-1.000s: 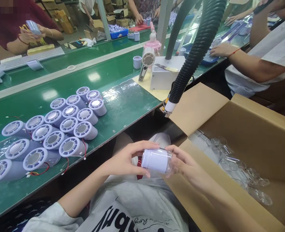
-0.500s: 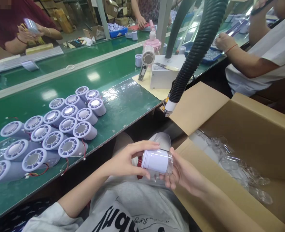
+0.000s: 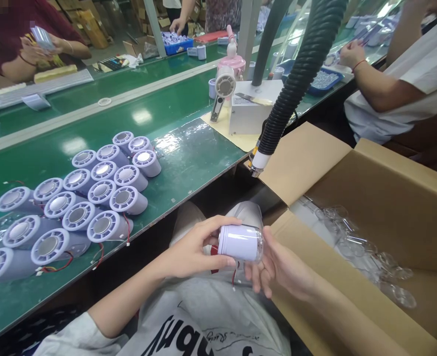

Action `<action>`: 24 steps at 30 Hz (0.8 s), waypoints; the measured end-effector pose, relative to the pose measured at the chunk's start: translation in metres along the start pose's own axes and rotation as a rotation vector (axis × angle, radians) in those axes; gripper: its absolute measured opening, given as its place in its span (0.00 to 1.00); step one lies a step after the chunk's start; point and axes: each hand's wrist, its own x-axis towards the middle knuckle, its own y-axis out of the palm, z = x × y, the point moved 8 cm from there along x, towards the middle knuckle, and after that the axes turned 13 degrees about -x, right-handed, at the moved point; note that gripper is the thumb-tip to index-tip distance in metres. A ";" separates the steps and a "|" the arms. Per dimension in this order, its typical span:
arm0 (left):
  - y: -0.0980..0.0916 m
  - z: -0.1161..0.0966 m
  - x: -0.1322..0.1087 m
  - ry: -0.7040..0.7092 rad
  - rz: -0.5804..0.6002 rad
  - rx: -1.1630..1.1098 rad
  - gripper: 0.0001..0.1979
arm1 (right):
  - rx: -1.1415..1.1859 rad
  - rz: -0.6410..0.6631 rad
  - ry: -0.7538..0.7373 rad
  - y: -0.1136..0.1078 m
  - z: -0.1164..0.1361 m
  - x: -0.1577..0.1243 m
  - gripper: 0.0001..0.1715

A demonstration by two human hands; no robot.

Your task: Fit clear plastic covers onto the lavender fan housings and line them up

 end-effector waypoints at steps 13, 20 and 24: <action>0.005 0.006 -0.002 -0.083 0.070 -0.163 0.38 | -0.459 -0.227 -0.546 -0.016 0.039 -0.027 0.30; 0.009 0.022 0.001 -0.160 0.099 -0.253 0.39 | -0.380 -0.271 -0.471 -0.022 0.031 -0.023 0.28; 0.010 0.042 -0.005 -0.226 0.059 -0.325 0.41 | -0.354 -0.293 -0.386 -0.019 0.017 -0.018 0.28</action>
